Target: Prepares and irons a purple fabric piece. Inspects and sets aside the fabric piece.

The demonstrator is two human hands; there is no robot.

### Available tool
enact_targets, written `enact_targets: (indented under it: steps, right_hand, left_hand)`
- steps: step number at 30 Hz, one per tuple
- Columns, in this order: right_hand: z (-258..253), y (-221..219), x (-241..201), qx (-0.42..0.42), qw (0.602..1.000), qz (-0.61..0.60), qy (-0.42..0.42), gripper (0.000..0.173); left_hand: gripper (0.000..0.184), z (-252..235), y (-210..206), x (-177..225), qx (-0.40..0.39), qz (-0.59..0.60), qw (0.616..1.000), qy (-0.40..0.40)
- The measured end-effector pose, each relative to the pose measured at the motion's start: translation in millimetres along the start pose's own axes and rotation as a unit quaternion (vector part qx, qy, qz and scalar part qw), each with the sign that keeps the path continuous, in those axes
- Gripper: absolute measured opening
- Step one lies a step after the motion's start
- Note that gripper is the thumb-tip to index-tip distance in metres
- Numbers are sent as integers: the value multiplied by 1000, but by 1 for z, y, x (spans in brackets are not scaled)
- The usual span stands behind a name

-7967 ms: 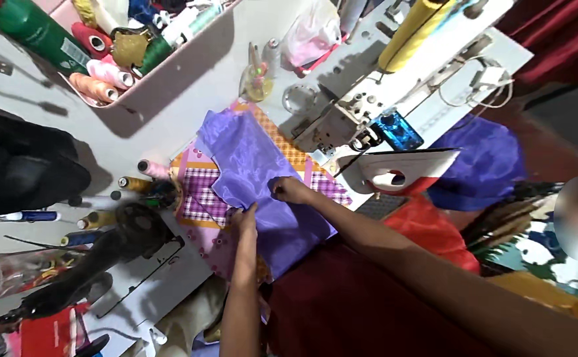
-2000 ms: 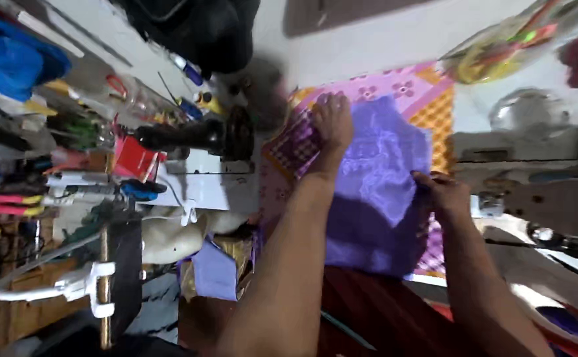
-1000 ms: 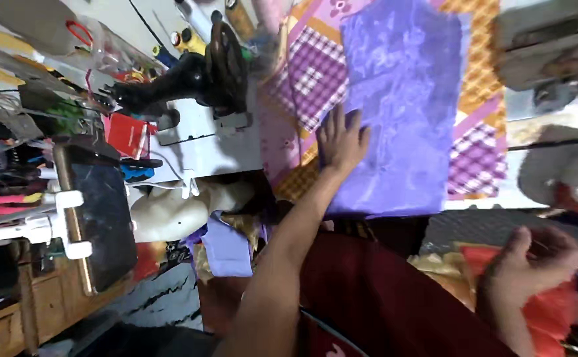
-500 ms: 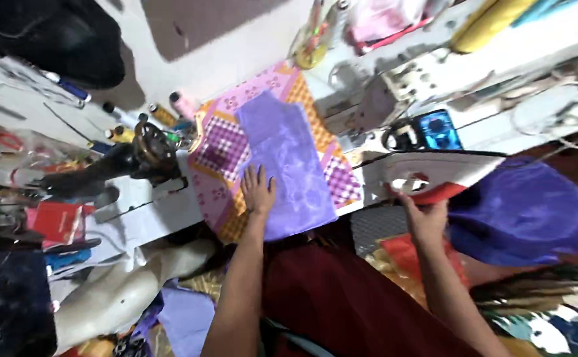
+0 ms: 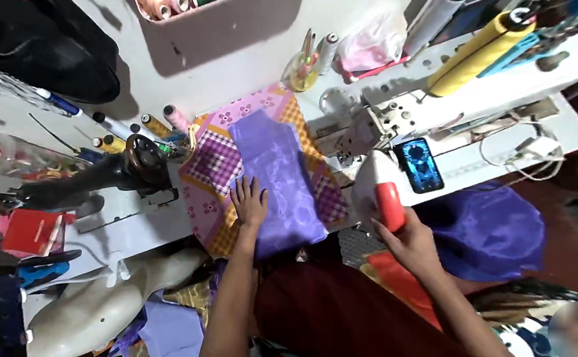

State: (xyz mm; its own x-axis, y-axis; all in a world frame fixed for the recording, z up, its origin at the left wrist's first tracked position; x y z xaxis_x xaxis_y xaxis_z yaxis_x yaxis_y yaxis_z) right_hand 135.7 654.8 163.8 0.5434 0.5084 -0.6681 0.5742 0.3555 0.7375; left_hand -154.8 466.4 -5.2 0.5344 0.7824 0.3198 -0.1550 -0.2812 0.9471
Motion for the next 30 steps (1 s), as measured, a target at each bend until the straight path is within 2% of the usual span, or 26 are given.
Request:
enact_targets:
  steps: [2,5,7,10,13,16,19,23,25,30]
  right_hand:
    - [-24,-21,-22,-79,997,12,-10,51]
    - [-60,-82,-40,-204,978,14,-46,58]
    - [-76,-126,-54,-260,965,7,-15,61]
    - [-96,-175,-77,-306,951,24,38,54]
    - [-116,-203,-94,-313,946,54,59,50]
    - [-139,-221,-113,-295,950,66,78,49]
    - [-176,-251,-136,-269,955,81,98,48]
    - [-221,-270,-150,-236,961,91,110,51]
    - [-213,-269,-150,-239,960,92,111,52]
    - [-155,-241,-136,-240,960,108,98,51]
  left_hand:
    - [61,-4,-4,0,2,2,1000,-10]
    - [60,-5,-4,1,19,9,1000,-15]
    - [60,-6,-1,-3,43,11,999,-15]
    - [60,-12,2,-9,56,8,998,-5]
    - [65,-14,-3,-11,48,3,999,-6]
    - [64,-12,-2,-10,99,-7,995,-4]
    - [63,-12,-1,-18,53,-9,998,22]
    - [61,-18,0,-15,59,5,998,23]
    - [61,-13,-2,-17,61,-2,998,22]
    - [68,-16,-4,-15,46,-27,998,29]
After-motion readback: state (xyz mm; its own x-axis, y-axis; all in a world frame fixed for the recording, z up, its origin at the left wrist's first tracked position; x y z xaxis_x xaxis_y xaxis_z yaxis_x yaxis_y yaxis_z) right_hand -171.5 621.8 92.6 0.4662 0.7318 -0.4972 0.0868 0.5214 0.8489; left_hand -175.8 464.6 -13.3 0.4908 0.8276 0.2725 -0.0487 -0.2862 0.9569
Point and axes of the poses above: each hand's wrist, its own z-axis away from the middle knuckle, its own y-axis out of the back of the hand, x = y × z, the point moved 7 cm from there along -z, towards the middle knuckle, and after that the axes turned 10 degrees about x, right-handed, at the moved point
